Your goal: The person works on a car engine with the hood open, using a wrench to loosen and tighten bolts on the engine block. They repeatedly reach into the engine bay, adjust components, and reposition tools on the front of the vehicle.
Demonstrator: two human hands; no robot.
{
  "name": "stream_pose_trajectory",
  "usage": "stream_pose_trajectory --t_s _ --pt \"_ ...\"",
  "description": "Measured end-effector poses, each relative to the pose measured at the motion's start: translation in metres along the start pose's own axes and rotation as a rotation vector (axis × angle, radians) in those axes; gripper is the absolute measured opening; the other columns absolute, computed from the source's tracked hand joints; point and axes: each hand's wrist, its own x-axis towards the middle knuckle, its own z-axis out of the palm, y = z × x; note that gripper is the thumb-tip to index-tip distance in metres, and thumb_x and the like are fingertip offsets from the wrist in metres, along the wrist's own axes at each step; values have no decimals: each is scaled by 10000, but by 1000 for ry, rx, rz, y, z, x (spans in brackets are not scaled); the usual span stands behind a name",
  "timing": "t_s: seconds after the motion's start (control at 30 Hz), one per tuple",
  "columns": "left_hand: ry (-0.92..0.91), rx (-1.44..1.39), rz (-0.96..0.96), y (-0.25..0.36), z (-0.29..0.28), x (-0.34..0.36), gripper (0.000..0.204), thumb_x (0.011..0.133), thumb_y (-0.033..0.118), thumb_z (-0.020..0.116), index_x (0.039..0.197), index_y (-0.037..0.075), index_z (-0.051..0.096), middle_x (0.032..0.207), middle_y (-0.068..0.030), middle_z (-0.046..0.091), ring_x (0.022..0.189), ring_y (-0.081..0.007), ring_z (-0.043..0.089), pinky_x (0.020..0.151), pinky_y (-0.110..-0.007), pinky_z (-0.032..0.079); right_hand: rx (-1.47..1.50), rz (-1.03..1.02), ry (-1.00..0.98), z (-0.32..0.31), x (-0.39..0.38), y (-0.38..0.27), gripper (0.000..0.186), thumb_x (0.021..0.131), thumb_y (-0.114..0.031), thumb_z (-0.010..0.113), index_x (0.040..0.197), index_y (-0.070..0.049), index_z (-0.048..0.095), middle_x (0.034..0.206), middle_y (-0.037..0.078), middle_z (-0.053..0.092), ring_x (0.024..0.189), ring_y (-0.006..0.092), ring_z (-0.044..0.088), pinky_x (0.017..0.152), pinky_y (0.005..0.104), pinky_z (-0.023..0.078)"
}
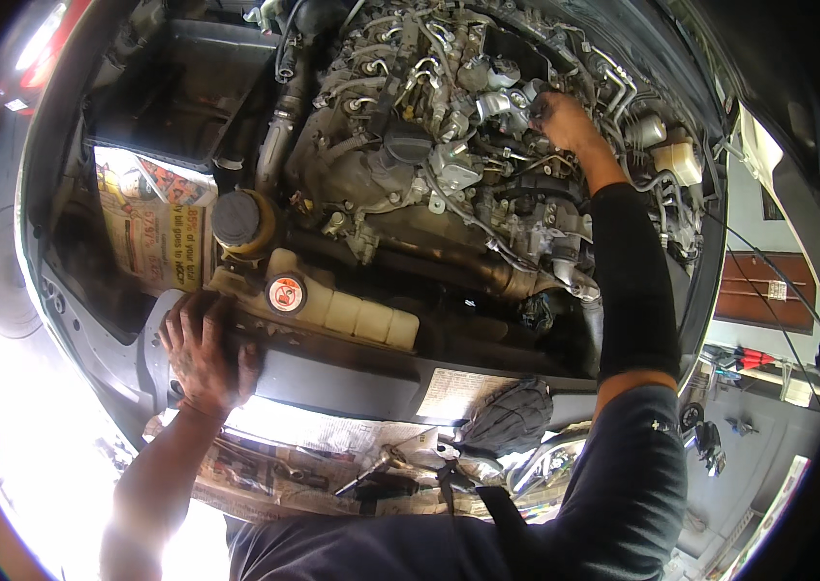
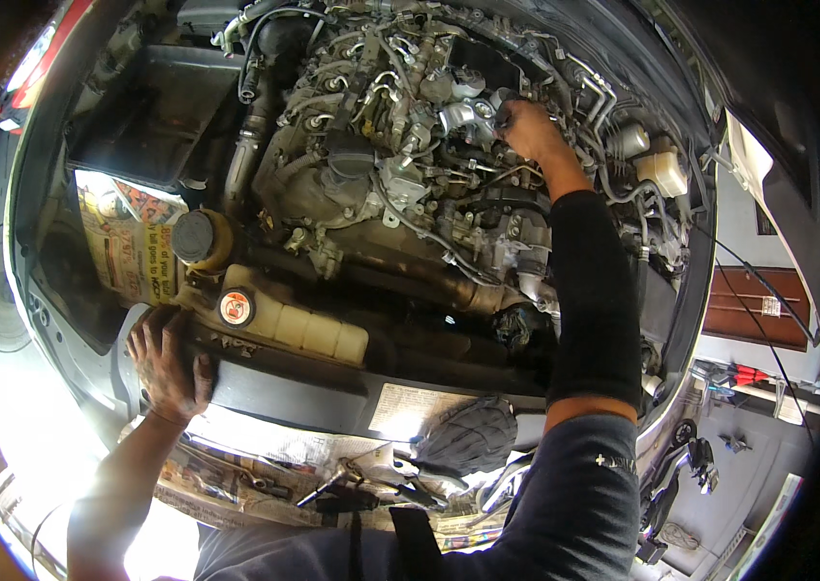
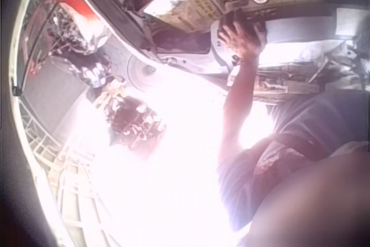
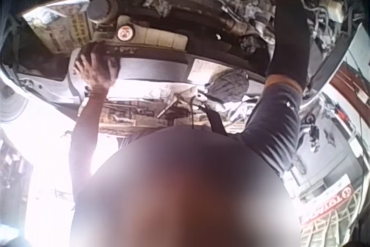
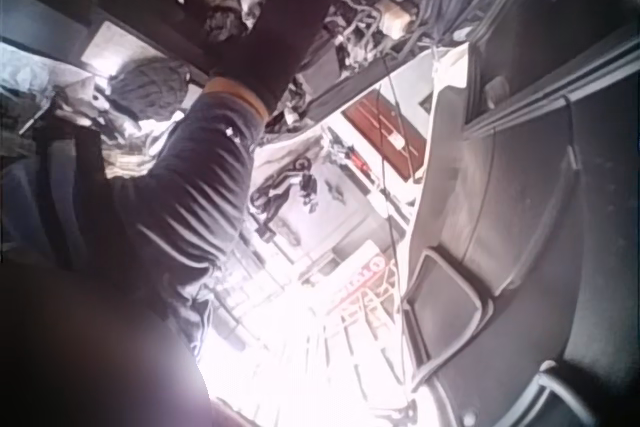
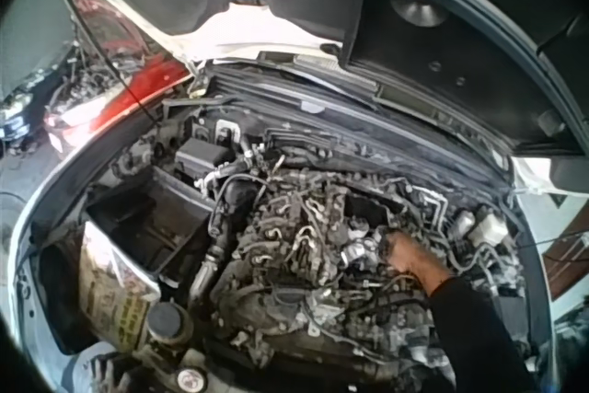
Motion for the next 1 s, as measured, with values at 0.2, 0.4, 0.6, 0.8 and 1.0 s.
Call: stream_pose_trajectory --t_s 0.2,0.4,0.6,0.8,1.0 --pt "3 -9 -5 0 1 0 635 935 514 564 1363 51 636 1358 -221 586 1256 -434 533 1085 -586 376 -33 -53 21 1 -1 2 551 901 -254 878 1365 -19 695 1364 269 705 1300 439 660 1119 495 528" --pt "7 -12 2 1 0 0 636 955 526 554 1363 45 633 1348 -218 590 1252 -430 531 1078 -585 374 -99 -94 23 -2 -3 -4 521 913 -244 861 1358 -27 702 1354 268 711 1307 443 653 1117 493 529" --pt "9 -10 -6 -1 2 -1 645 942 524 563 1373 49 630 1350 -222 588 1249 -434 532 1083 -588 377 -52 98 59 -5 -8 -15 495 912 -231 848 1341 -28 711 1307 264 727 1262 451 674 1099 503 540" --pt "-8 -9 -5 -1 1 -1 641 926 497 570 1381 49 624 1356 -226 587 1253 -442 532 1078 -597 386 -95 -108 43 -7 -8 -8 494 900 -227 847 1330 -21 715 1291 286 727 1246 459 678 1100 506 543" --pt "8 -25 -2 1 -1 0 641 920 493 577 1379 48 628 1359 -224 588 1241 -437 537 1083 -590 382 -142 -31 94 -2 -6 -11 450 923 -203 814 1324 -29 709 1261 289 731 1233 458 682 1100 512 540"
